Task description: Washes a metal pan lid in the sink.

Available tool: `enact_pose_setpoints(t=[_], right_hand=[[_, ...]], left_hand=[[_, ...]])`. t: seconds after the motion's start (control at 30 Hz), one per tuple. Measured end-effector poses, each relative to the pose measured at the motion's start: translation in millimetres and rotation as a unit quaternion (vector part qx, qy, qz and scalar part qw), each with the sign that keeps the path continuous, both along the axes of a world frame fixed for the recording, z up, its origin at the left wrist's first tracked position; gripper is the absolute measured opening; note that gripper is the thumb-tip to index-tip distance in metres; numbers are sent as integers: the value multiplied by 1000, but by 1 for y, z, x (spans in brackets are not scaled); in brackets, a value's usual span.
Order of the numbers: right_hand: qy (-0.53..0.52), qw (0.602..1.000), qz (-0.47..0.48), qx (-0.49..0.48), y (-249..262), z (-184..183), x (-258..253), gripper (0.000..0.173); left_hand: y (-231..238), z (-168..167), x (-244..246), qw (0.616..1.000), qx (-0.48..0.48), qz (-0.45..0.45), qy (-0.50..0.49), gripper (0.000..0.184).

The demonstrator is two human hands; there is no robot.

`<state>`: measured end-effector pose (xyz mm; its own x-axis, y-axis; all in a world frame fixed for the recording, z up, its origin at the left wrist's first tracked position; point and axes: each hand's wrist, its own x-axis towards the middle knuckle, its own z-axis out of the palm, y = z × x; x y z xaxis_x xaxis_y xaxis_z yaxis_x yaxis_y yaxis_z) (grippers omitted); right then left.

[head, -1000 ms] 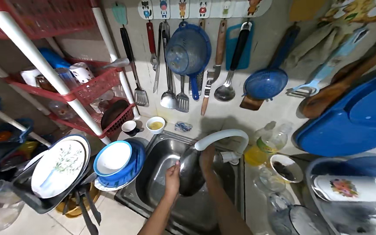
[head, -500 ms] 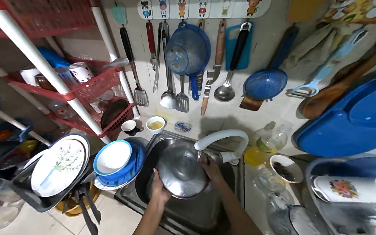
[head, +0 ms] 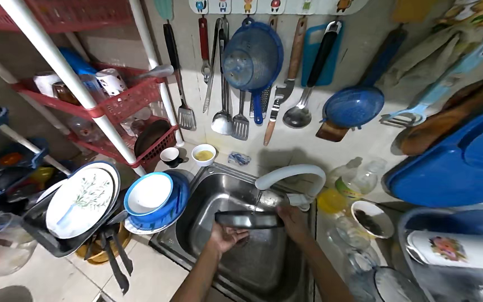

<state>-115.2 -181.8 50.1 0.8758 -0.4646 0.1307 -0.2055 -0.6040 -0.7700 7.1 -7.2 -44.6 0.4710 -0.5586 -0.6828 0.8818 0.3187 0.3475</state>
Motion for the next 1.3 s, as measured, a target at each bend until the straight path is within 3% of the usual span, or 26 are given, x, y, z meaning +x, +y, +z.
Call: enact_pose_setpoints(t=[0.03, 0.13, 0.2, 0.3, 0.43, 0.57, 0.63, 0.73, 0.83, 0.93, 1.1, 1.2, 1.23, 1.3], right_hand=[[-18, 1000, 19, 3, -5, -5, -5, 39], [-49, 998, 48, 6, -22, -19, -16, 37], [-93, 991, 85, -52, -35, -33, -14, 44], [-109, 983, 117, -89, -46, -44, -5, 36], [-80, 995, 29, -58, -56, -38, 17, 36], [167, 979, -5, -113, -77, -14, 52, 39], [282, 946, 23, -158, -94, -23, 70, 40], [407, 895, 54, -175, -107, -38, 86, 41], [479, 851, 92, -195, -113, -47, 99, 45], [510, 821, 118, -229, -111, -50, 103, 50], [478, 838, 68, -256, -94, -44, 90, 52], [466, 835, 61, -287, -93, -49, 89, 48], [450, 842, 55, -292, -94, -51, 87, 47], [339, 896, 24, -284, -91, -56, 74, 44]], left_hand=[[7, 8, 4, 1000, -20, -12, -9, 77], [23, 28, 16, 998, 15, -33, -51, 40], [30, 31, 19, 995, 7, -48, -85, 22], [35, 33, 16, 994, 5, -57, -94, 23], [29, 26, 11, 995, 65, -7, -71, 14], [25, 12, 6, 978, 151, 8, -145, 31], [26, 13, 6, 944, 230, -13, -238, 32], [34, 24, 10, 855, 323, -82, -397, 29], [43, 53, 10, 760, 383, -159, -500, 27], [52, 72, 4, 684, 385, -172, -595, 26], [68, 93, -1, 601, 400, -243, -648, 36], [80, 96, -7, 564, 417, -235, -673, 37], [84, 96, -10, 550, 419, -222, -688, 37], [91, 90, -18, 499, 417, -163, -742, 34]])
